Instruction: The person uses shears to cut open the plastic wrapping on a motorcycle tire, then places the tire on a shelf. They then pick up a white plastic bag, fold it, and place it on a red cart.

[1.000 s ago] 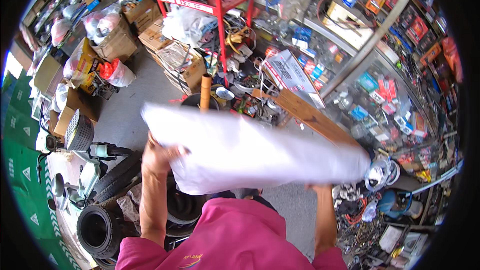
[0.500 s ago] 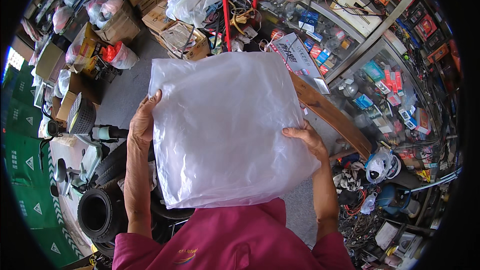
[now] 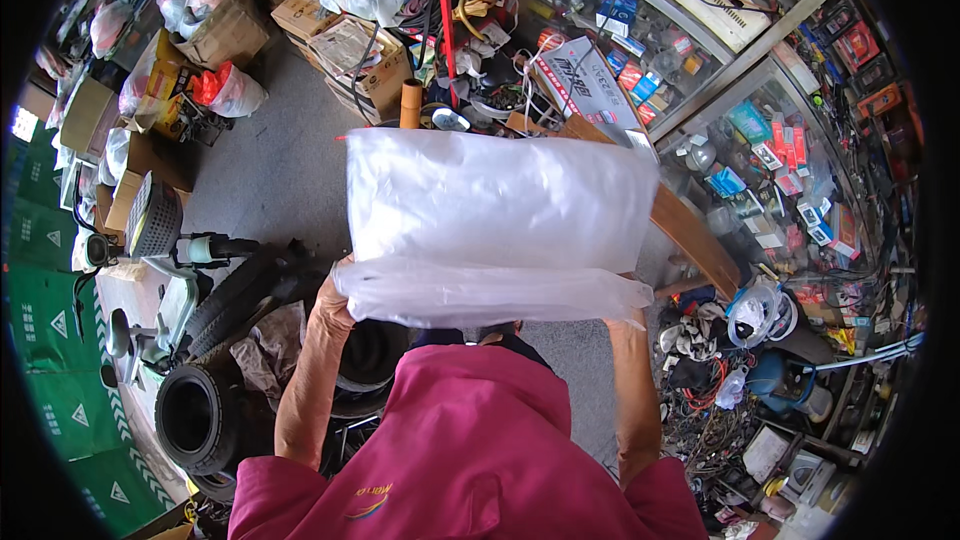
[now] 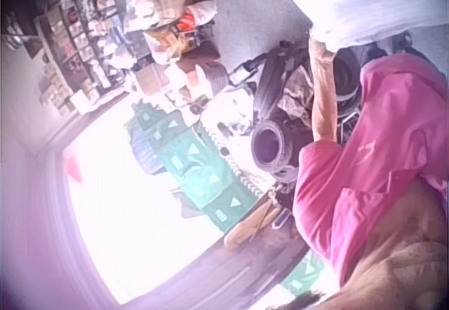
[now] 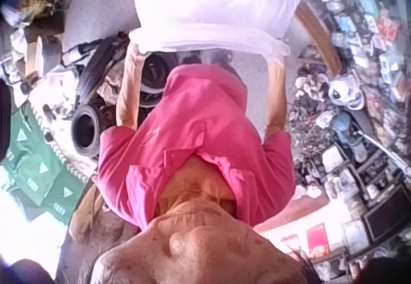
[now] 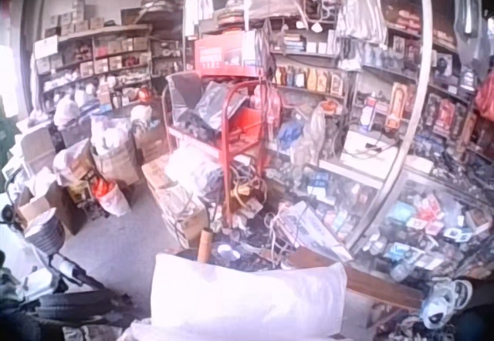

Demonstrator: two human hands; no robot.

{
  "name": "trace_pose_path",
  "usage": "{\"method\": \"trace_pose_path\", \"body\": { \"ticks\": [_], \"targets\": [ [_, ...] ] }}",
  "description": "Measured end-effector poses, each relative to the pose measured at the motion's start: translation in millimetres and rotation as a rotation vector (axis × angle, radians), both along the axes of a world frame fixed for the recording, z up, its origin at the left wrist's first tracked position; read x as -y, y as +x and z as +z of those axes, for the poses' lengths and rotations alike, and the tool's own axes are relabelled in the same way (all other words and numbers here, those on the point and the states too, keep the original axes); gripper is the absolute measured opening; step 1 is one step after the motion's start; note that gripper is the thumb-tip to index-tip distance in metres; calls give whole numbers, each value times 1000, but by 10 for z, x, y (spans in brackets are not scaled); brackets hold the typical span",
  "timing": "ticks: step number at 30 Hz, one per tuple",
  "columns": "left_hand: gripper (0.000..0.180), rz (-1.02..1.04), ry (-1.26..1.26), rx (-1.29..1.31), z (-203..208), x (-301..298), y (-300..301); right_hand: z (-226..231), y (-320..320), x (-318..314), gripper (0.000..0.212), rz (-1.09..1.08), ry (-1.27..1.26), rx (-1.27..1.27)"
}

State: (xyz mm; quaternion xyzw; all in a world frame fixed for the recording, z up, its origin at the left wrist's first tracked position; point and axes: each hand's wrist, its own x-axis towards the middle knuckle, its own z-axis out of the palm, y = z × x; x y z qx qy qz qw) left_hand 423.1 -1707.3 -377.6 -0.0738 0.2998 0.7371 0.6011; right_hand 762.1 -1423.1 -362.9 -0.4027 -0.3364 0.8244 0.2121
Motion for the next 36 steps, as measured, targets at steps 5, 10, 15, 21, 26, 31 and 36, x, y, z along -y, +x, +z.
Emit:
{"method": "trace_pose_path", "body": {
  "ticks": [5,10,15,21,26,31,36],
  "targets": [
    [27,355,165,326,-167,-299,41,-340,-101,232,27,-318,-489,-481],
    [33,381,137,23,651,-749,360,-498,-79,405,28,-438,-841,-627],
    [34,3,-282,-520,422,-557,89,-354,67,507,41,-410,-739,-459],
    [38,209,-143,-434,384,-378,194,106,297,388,87,18,-67,-146],
    [57,275,36,-321,497,-461,265,548,148,255,101,60,645,407],
    [54,-19,156,-408,741,-631,369,857,-699,382,139,288,1223,319],
    [48,-348,446,-533,997,-608,210,1037,-1121,258,153,410,1404,135]
  ]
}}
